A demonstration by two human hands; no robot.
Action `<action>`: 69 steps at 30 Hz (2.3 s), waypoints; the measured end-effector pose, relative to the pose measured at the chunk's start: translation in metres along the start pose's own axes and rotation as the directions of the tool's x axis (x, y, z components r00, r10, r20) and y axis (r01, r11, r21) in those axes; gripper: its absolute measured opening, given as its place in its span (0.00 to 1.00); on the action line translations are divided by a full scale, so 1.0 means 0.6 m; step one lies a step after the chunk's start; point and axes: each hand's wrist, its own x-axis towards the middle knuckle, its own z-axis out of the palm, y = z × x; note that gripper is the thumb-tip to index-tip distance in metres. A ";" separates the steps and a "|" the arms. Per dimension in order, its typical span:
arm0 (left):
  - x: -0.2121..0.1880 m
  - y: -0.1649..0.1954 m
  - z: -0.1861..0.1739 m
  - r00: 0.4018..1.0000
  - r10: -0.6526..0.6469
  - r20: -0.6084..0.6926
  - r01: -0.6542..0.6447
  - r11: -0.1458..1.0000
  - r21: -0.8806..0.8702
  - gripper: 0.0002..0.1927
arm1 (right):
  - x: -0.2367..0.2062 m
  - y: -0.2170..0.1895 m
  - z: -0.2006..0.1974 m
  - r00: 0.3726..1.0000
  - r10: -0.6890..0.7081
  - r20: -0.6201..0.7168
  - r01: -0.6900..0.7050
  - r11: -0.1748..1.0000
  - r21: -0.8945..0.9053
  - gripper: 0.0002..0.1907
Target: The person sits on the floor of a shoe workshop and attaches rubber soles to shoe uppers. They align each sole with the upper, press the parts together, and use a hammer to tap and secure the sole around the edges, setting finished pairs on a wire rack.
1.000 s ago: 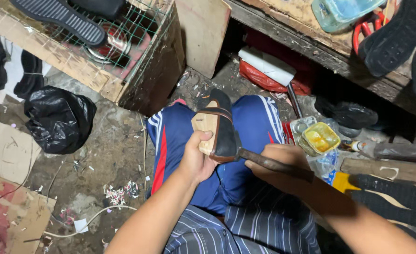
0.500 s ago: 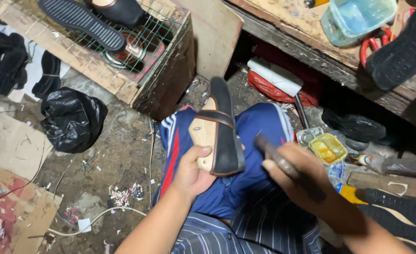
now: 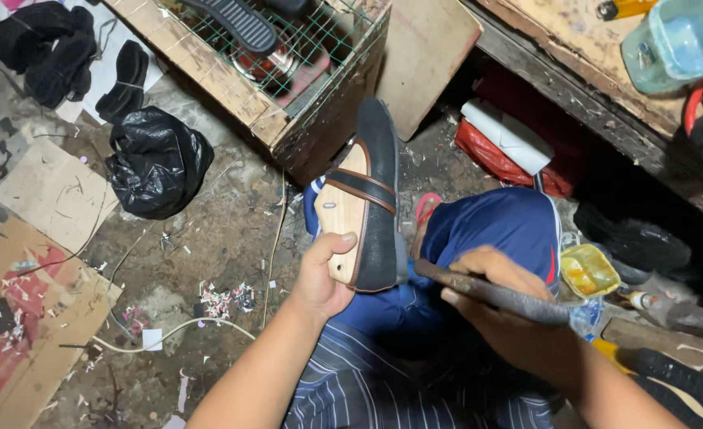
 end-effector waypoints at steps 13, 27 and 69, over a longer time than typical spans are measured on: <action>0.020 -0.003 -0.012 0.997 0.027 -0.071 -0.024 0.999 0.044 0.30 | 0.038 0.049 0.064 0.992 -0.123 -0.003 0.123 0.991 -0.051 0.14; 0.017 0.005 -0.003 0.998 -0.009 -0.069 0.015 0.997 0.078 0.28 | 0.058 0.028 0.023 0.980 -0.137 0.144 0.160 0.975 -0.157 0.16; 0.009 0.020 0.004 0.993 -0.054 0.106 0.053 0.999 0.010 0.35 | 0.017 0.061 0.103 0.920 0.390 -0.035 -0.346 0.852 0.393 0.14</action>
